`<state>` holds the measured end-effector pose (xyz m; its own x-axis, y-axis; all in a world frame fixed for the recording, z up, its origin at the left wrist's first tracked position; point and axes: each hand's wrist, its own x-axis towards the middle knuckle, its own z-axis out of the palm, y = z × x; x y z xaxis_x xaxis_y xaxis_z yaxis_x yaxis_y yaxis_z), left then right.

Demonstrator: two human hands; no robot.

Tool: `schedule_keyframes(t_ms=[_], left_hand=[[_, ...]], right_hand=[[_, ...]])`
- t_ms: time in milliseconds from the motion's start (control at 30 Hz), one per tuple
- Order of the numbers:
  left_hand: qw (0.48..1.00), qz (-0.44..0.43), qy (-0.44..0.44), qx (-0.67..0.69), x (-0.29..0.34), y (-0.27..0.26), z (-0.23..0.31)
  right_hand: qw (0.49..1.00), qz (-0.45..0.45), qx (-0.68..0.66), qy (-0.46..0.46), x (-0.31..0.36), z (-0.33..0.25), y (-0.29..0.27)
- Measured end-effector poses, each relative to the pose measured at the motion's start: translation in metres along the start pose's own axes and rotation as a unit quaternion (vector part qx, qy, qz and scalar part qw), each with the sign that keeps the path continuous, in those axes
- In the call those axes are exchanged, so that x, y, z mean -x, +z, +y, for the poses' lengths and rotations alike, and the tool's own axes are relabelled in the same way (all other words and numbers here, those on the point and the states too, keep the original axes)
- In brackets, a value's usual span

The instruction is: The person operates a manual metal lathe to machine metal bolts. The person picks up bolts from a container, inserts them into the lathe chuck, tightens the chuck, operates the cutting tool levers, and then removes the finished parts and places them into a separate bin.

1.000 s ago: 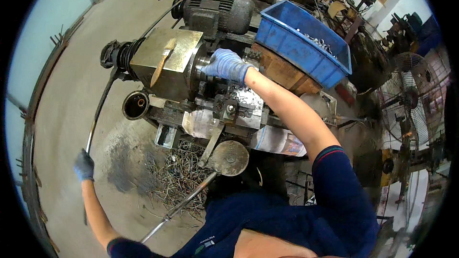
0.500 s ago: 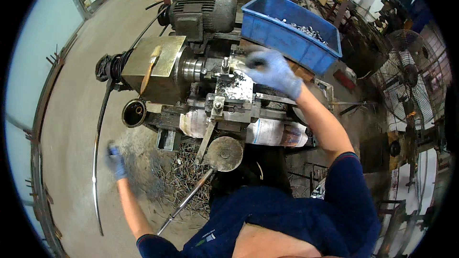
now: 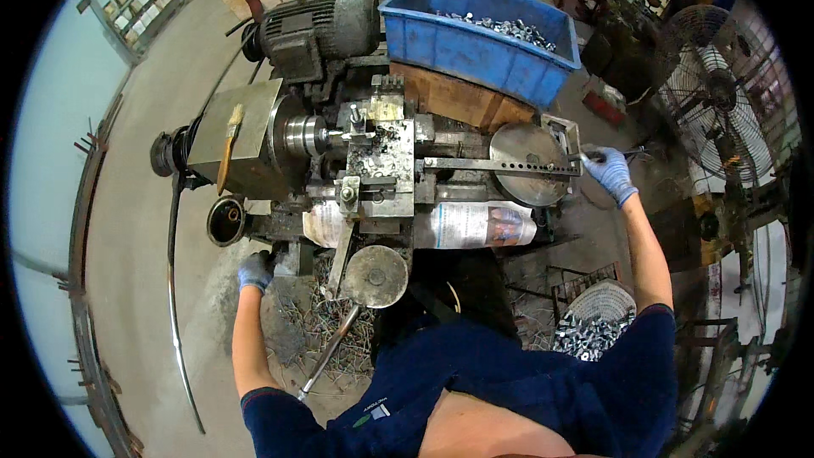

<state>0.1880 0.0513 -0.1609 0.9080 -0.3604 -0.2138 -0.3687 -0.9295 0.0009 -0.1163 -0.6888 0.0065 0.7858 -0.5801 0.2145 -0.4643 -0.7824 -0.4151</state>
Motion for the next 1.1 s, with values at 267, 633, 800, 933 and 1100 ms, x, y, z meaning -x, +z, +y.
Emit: schedule_keyframes(t_ms=[267,633,800,933,1100], left_hand=[[0.976,-0.097,-0.04,0.192,0.102,-0.062,0.016],[0.956,-0.187,0.071,0.213,0.204,-0.127,0.167],[0.959,-0.138,0.066,0.241,0.195,-0.052,0.149],[0.963,-0.168,0.052,0.206,0.189,-0.088,0.172],[0.958,-0.099,0.111,0.244,0.189,-0.066,0.159]], right_hand=[[0.916,-0.128,0.356,0.134,-0.02,0.061,0.0],[0.944,-0.043,0.278,0.17,0.075,0.071,0.021],[0.948,0.012,0.247,0.2,0.143,0.039,0.032],[0.945,-0.016,0.219,0.242,0.153,0.026,0.028],[0.945,0.018,0.224,0.239,0.16,0.027,0.031]])
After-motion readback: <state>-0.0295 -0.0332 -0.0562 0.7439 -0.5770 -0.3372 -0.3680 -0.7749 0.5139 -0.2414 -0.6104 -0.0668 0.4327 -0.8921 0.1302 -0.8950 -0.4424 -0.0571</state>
